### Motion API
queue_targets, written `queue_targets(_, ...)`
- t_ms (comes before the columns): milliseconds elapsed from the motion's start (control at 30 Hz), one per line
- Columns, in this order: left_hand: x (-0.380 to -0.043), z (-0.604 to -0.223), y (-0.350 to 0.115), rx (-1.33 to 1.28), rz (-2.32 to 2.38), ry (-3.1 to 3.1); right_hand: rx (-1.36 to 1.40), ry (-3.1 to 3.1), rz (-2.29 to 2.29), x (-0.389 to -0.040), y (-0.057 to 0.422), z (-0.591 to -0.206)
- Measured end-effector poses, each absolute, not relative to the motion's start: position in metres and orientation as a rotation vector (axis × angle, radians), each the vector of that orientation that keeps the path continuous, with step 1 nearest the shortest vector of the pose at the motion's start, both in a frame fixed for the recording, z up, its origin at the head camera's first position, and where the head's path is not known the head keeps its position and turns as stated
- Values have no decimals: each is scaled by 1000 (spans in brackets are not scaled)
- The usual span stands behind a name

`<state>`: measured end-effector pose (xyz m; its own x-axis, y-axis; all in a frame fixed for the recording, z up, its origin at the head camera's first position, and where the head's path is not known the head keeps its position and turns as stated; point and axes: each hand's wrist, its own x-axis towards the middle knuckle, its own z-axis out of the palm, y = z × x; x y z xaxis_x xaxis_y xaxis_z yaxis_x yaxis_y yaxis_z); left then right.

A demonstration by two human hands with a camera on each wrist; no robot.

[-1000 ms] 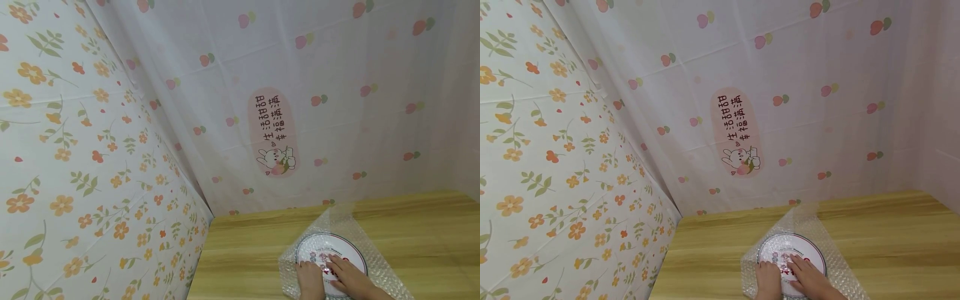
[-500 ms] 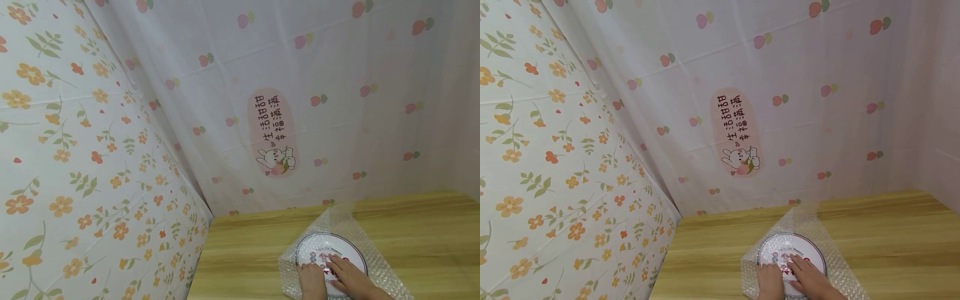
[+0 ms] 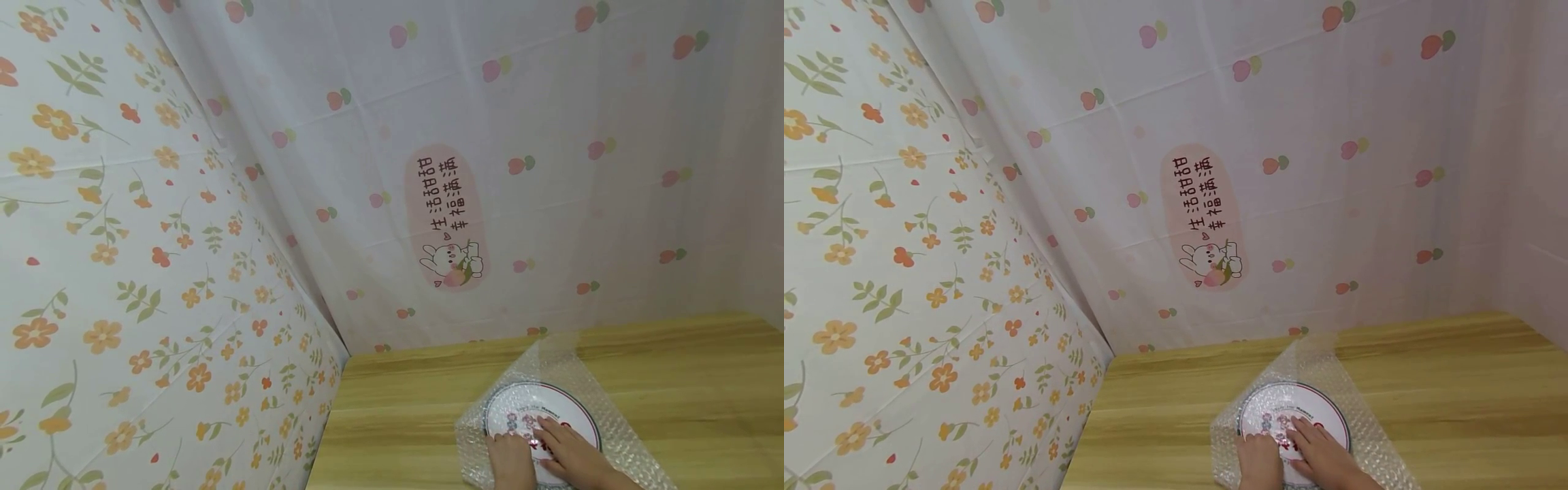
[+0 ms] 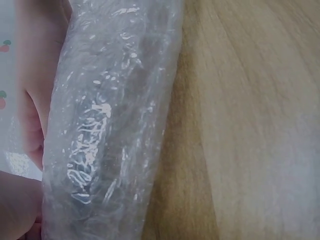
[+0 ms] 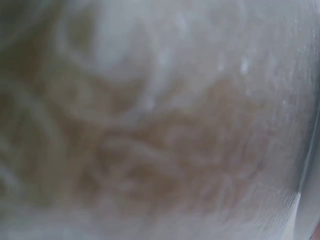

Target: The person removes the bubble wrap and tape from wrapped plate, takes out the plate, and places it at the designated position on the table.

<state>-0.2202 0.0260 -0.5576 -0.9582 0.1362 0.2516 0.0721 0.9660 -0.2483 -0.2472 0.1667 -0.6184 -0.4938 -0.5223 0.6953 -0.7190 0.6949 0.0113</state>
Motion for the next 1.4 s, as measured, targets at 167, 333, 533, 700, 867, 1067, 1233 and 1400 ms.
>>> queue_targets(167, -220, -558, 26, -160, 349, -2859, 954, -2213, 371, -248, 166, -619)
queue_targets(333, -221, -560, 28, -153, 321, -2859, 957, -2214, 375, -248, 167, -619)
queue_targets(533, -222, -562, 28, -147, 303, -2886, 943, -2228, 361, -246, 166, -615)
queue_targets(700, -221, -562, 27, -159, 300, -2880, 941, -2250, 356, -244, 166, -613)
queue_targets(867, -220, -562, 26, -172, 294, -2861, 938, -2237, 344, -244, 166, -612)
queue_targets(1067, -220, -561, 26, -167, 291, -2873, 953, -2255, 356, -245, 166, -612)
queue_targets(1233, -219, -560, 26, -167, 288, -2861, 948, -2247, 348, -244, 166, -612)
queue_targets(1400, -219, -559, 26, -174, 284, -2881, 953, -2223, 344, -245, 167, -613)
